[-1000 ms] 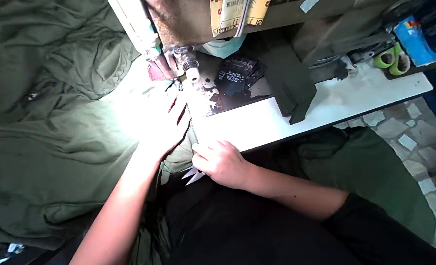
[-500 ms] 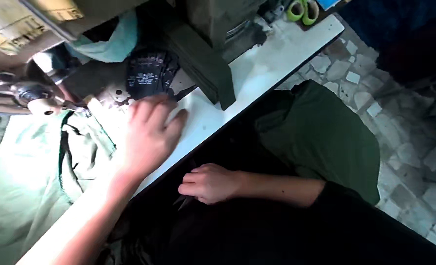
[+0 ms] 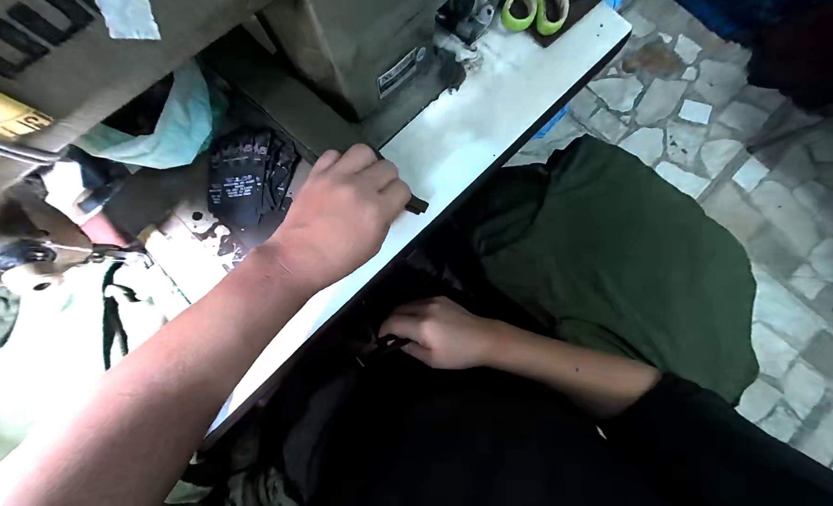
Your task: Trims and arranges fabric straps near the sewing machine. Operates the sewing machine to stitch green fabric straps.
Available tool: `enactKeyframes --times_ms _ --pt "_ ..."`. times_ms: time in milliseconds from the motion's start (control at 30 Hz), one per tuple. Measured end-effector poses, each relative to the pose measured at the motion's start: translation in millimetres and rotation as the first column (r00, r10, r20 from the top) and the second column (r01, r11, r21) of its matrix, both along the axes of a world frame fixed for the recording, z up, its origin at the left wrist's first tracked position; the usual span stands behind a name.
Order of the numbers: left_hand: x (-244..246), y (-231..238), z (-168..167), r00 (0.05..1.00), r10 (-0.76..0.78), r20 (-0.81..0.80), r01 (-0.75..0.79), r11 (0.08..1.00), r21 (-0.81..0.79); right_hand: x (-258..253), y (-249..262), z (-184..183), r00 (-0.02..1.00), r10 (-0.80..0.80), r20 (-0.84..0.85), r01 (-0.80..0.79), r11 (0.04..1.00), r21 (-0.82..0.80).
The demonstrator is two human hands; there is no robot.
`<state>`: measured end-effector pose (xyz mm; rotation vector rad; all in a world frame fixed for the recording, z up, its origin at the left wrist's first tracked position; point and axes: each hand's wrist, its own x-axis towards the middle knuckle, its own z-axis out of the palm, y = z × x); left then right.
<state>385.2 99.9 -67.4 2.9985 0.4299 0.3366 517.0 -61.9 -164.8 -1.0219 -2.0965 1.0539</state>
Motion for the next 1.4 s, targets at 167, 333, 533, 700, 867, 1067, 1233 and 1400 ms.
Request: enactKeyframes --times_ms 167,333,533,700,867,1067,1233,1400 --pt "2 -3 2 0.982 0.169 0.089 -0.147 0.966 -0.211 6 5 2 0.945 -0.189 -0.267 0.216 0.974 0.075" --pt "-1 -4 -3 0.991 0.11 0.081 -0.099 0.987 -0.123 22 13 10 0.785 -0.454 -0.421 0.479 0.876 -0.051" --pt "0 -8 4 0.972 0.205 0.112 -0.168 0.947 -0.274 43 24 21 0.66 -0.638 -0.397 0.639 0.755 -0.149" --pt "0 -5 5 0.943 0.284 0.175 -0.199 0.9 -0.388 42 44 29 0.552 -0.698 -0.457 0.696 0.687 -0.21" --pt "-1 -4 10 0.908 0.359 0.217 -0.235 0.864 -0.446 44 58 38 0.503 -0.696 -0.513 0.719 0.666 -0.199" --pt "10 -2 12 0.819 0.464 0.337 -0.26 0.824 -0.503 44 74 50 0.534 -0.634 -0.56 0.705 0.699 -0.119" --pt "13 -2 8 0.768 0.528 0.362 -0.248 0.766 -0.592 36 80 59 0.572 -0.575 -0.585 0.645 0.756 -0.112" --pt "10 -5 6 0.729 0.57 0.379 -0.201 0.707 -0.678 27 90 61 0.546 -0.546 -0.636 0.615 0.776 -0.138"
